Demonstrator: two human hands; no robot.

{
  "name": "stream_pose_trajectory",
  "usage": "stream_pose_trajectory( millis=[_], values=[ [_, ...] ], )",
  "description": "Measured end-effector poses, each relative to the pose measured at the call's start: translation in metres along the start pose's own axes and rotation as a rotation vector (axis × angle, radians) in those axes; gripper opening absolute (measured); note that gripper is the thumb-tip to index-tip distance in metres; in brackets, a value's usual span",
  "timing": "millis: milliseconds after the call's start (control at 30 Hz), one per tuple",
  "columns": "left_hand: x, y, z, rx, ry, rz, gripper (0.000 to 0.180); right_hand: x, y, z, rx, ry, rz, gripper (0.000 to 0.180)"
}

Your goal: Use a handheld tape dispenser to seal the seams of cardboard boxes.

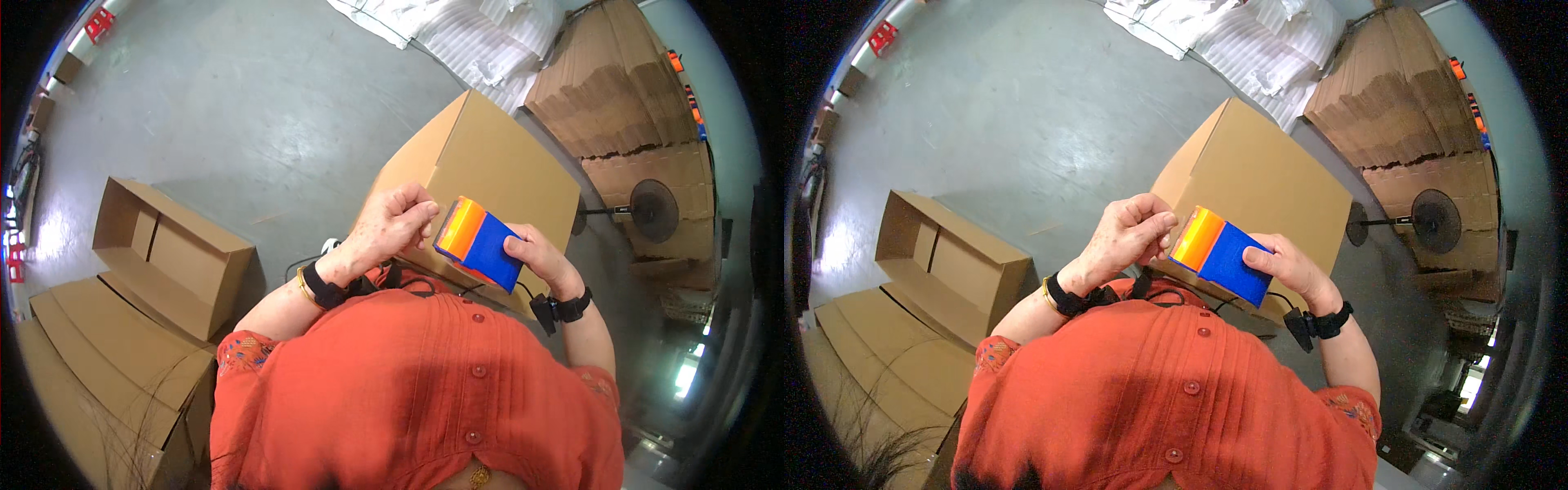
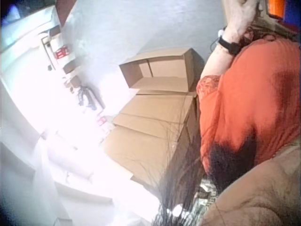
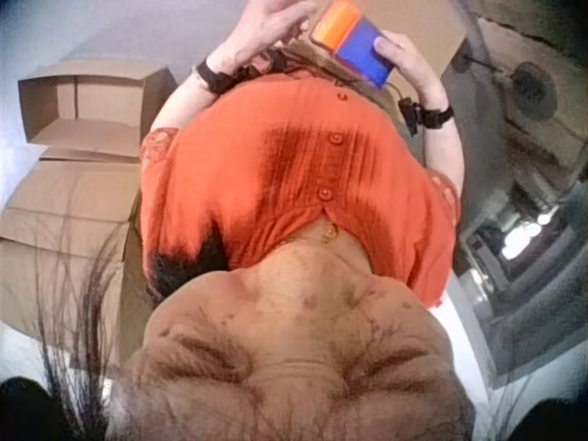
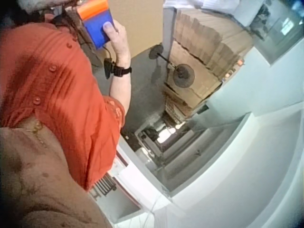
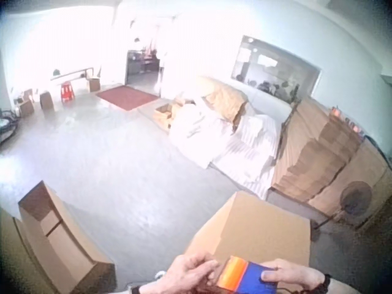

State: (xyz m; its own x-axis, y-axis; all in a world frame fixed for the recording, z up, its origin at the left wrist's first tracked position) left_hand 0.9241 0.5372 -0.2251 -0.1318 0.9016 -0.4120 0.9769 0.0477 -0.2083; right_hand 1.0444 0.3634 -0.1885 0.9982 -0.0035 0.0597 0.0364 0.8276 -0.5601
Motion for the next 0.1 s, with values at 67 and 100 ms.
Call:
stream_pose_trajectory(
  millis=[67, 100],
  values=[
    [-0.0001, 0.0024, 0.0078, -0.006, -0.05, -0.044, 0.016, 0.0, -0.0049, 0.0016, 0.003, -0.01, -0.015, 0.078],
    [-0.0034, 0.0049, 0.0127, -0.008, -0.061, -0.047, 0.016, -0.0003, -0.0096, 0.0042, -0.004, -0.028, -0.025, 0.08]
  ],
)
Point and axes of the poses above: each hand's wrist, its own y-axis towards the middle knuckle, its own x-axis out of the back of the hand, z = x × y, the point moved 9 cm from there along y, towards the middle knuckle, and after that the axes turned 10 degrees about z, right-handed, at the moved point
